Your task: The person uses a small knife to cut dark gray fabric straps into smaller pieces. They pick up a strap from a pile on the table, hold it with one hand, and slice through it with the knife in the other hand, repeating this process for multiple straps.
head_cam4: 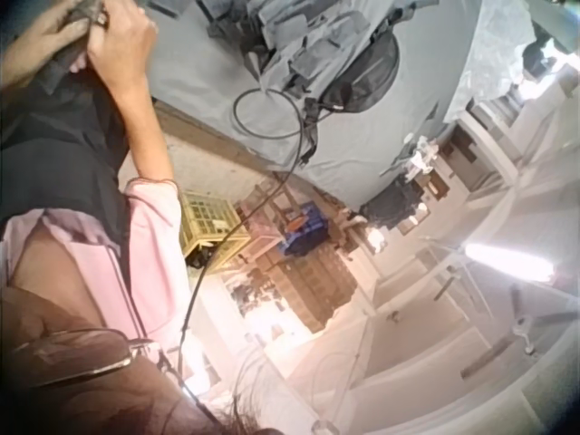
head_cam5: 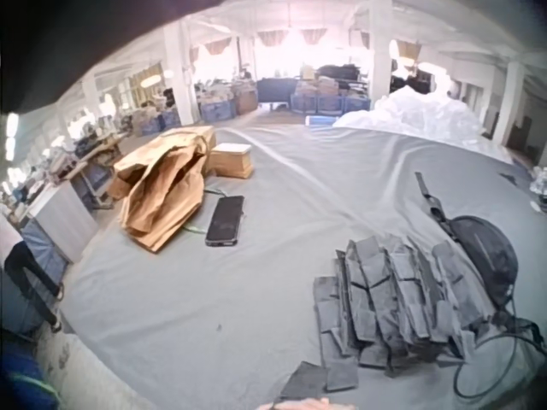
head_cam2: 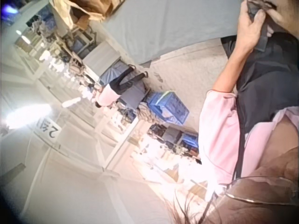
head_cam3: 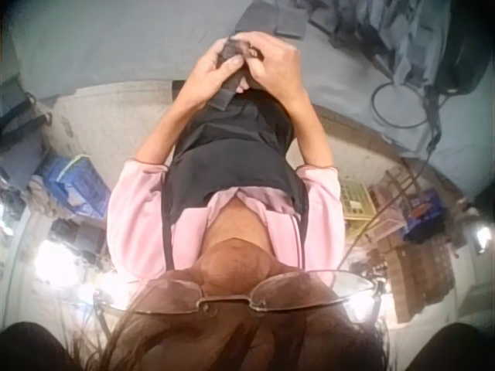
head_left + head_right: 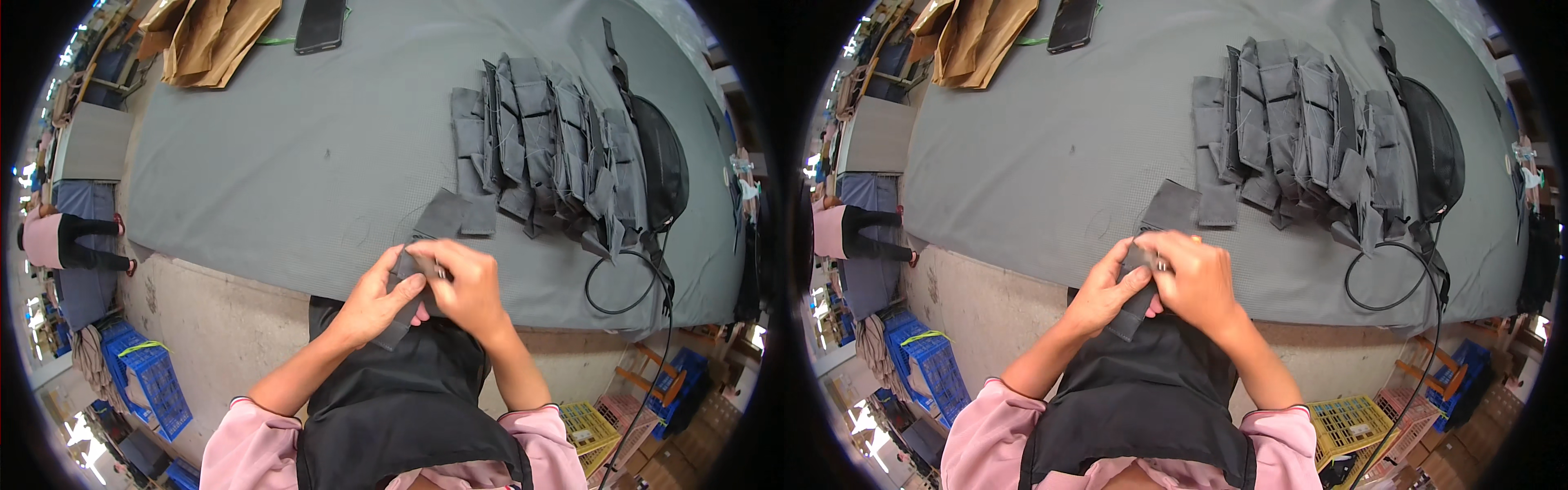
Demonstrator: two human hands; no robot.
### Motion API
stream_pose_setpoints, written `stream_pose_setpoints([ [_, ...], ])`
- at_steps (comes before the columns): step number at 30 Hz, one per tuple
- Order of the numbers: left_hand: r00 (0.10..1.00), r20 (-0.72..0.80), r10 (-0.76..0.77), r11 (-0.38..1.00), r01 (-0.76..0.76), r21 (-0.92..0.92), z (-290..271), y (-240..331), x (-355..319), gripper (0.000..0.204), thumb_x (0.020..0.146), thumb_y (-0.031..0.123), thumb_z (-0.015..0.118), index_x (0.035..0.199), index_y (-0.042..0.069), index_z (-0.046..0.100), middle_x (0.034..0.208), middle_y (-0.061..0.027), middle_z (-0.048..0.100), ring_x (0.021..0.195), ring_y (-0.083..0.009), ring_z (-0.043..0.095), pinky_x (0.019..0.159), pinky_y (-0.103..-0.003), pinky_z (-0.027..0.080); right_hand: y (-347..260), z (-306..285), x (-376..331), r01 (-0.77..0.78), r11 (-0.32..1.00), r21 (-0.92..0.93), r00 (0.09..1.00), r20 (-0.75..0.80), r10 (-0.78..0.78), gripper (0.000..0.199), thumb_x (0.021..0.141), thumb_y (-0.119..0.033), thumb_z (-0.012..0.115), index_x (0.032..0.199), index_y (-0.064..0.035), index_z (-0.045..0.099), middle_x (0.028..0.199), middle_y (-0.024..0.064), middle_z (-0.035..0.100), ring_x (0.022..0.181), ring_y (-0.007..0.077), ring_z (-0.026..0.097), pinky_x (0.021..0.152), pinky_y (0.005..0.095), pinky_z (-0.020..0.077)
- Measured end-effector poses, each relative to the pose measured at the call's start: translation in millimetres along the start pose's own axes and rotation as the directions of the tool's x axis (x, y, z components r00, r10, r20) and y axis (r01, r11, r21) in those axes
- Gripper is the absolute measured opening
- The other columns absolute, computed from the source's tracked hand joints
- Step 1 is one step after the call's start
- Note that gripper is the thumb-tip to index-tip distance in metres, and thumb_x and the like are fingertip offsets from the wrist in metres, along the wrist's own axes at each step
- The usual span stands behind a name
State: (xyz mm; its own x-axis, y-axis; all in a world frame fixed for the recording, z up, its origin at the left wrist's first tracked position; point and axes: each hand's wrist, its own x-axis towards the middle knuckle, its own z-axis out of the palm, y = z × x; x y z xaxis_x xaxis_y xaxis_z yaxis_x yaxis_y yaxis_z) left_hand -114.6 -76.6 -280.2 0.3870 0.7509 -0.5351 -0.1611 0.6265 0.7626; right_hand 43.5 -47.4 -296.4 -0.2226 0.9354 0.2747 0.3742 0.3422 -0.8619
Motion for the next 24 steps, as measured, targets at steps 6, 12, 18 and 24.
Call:
stream_pose_setpoints([
  [6, 0.999, 0.033, 0.022, 0.997, -0.019, -0.069, -8, 1, 0, 0.046, 0.094, 0.022, 0.054, 0.130, -0.001, 0.036, 0.089, -0.0109, 0.060, 0.065, -0.0169, 0.062, 0.061, -0.029, 0.054, -27, -16, -9, -0.175, 0.984, -0.018, 0.983, -0.055, 0.173, 0.030, 0.074, -0.008, 0.070, 0.102, -0.0051, 0.060, 0.077, 0.0067, 0.058, 0.058, 0.0159, 0.059, 0.049, 0.0271, 0.0454],
  [12, 0.995, 0.083, -0.057, 0.995, 0.050, 0.086, -11, 12, 0, 0.036, 0.096, 0.017, 0.051, 0.125, -0.001, 0.041, 0.087, -0.0100, 0.062, 0.061, -0.0132, 0.063, 0.058, -0.025, 0.053, -18, -26, -12, -0.056, 0.995, -0.079, 0.993, 0.100, 0.064, 0.022, 0.070, -0.011, 0.073, 0.090, -0.0068, 0.064, 0.075, 0.0048, 0.054, 0.063, 0.0212, 0.057, 0.056, 0.0323, 0.0451],
  [18, 0.987, 0.120, -0.105, 0.973, 0.077, 0.219, -12, 24, -5, 0.039, 0.095, 0.019, 0.052, 0.127, -0.002, 0.043, 0.083, -0.0102, 0.067, 0.059, -0.0119, 0.063, 0.055, -0.025, 0.051, -14, -38, -4, 0.078, 0.982, -0.173, 0.971, 0.237, -0.035, 0.018, 0.071, -0.013, 0.072, 0.088, -0.0088, 0.067, 0.076, 0.0022, 0.053, 0.060, 0.0206, 0.054, 0.055, 0.0319, 0.0428],
  [24, 0.981, 0.138, -0.133, 0.969, 0.099, 0.227, -11, 27, -6, 0.037, 0.095, 0.019, 0.052, 0.125, -0.001, 0.045, 0.083, -0.0085, 0.067, 0.059, -0.0109, 0.062, 0.056, -0.025, 0.050, -18, -45, 5, 0.106, 0.985, -0.137, 0.942, 0.330, -0.055, 0.020, 0.072, -0.016, 0.071, 0.091, -0.0096, 0.066, 0.079, 0.0030, 0.054, 0.061, 0.0221, 0.052, 0.059, 0.0329, 0.0424],
])
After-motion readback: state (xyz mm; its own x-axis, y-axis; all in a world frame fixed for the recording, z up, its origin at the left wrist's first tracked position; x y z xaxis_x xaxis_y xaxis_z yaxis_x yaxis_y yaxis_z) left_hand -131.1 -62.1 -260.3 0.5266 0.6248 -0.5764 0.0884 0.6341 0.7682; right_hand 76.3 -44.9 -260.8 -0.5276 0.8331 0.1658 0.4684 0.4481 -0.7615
